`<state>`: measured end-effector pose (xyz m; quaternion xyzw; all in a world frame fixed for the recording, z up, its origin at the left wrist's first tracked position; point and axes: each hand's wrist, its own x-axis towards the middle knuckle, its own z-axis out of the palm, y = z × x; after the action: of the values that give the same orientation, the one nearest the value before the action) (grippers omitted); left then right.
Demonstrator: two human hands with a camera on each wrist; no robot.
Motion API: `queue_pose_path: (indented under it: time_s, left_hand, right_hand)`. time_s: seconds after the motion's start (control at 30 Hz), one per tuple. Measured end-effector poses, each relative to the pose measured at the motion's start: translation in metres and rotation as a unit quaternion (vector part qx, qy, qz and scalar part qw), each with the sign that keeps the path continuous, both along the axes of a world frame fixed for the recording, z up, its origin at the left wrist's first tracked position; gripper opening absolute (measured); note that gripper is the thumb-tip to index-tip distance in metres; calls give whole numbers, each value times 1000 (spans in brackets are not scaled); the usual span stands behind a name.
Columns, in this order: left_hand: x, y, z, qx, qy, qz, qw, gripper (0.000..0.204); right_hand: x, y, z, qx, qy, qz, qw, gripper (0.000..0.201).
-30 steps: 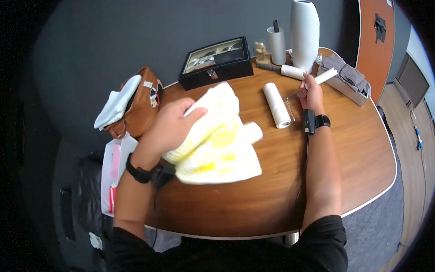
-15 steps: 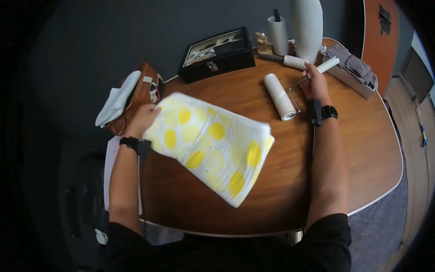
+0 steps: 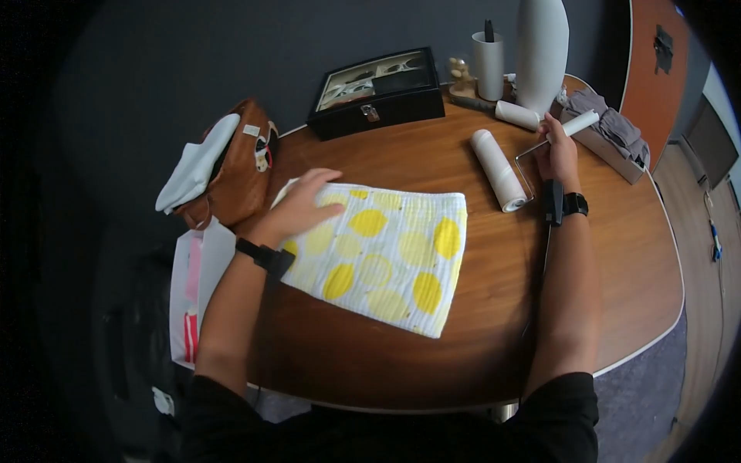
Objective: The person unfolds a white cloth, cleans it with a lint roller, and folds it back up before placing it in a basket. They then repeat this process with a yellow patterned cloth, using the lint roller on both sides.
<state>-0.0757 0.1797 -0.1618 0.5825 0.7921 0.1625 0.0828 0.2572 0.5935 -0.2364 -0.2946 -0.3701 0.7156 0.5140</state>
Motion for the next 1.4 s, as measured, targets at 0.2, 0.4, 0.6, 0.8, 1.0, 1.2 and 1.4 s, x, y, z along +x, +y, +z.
queue_pose_path:
  time_s: [0.2, 0.4, 0.6, 0.8, 1.0, 1.2, 1.4]
  left_hand:
    - [38, 40, 0, -57, 30, -50, 997, 39]
    - [32, 53, 22, 80, 33, -58, 995, 21]
    - [60, 25, 101, 150, 84, -8, 985, 20]
    - [174, -82, 153, 105, 225, -170, 954, 23]
    - [234, -171, 91, -312, -133, -328, 882, 37]
    - [194, -157, 64, -153, -138, -217, 954, 41]
    - [129, -124, 9, -106, 40, -61, 992, 69]
  right_hand:
    - [4, 5, -4, 13, -2, 27, 1000, 29]
    - [4, -3, 4, 7, -6, 30, 1000, 28]
    - [1, 7, -4, 7, 9, 39, 999, 27]
    - [1, 5, -2, -3, 13, 41, 999, 25]
    - [-2, 3, -2, 16, 5, 21, 1000, 26]
    - [2, 17, -17, 45, -26, 42, 998, 28]
    - [1, 24, -21, 40, -19, 28, 999, 29]
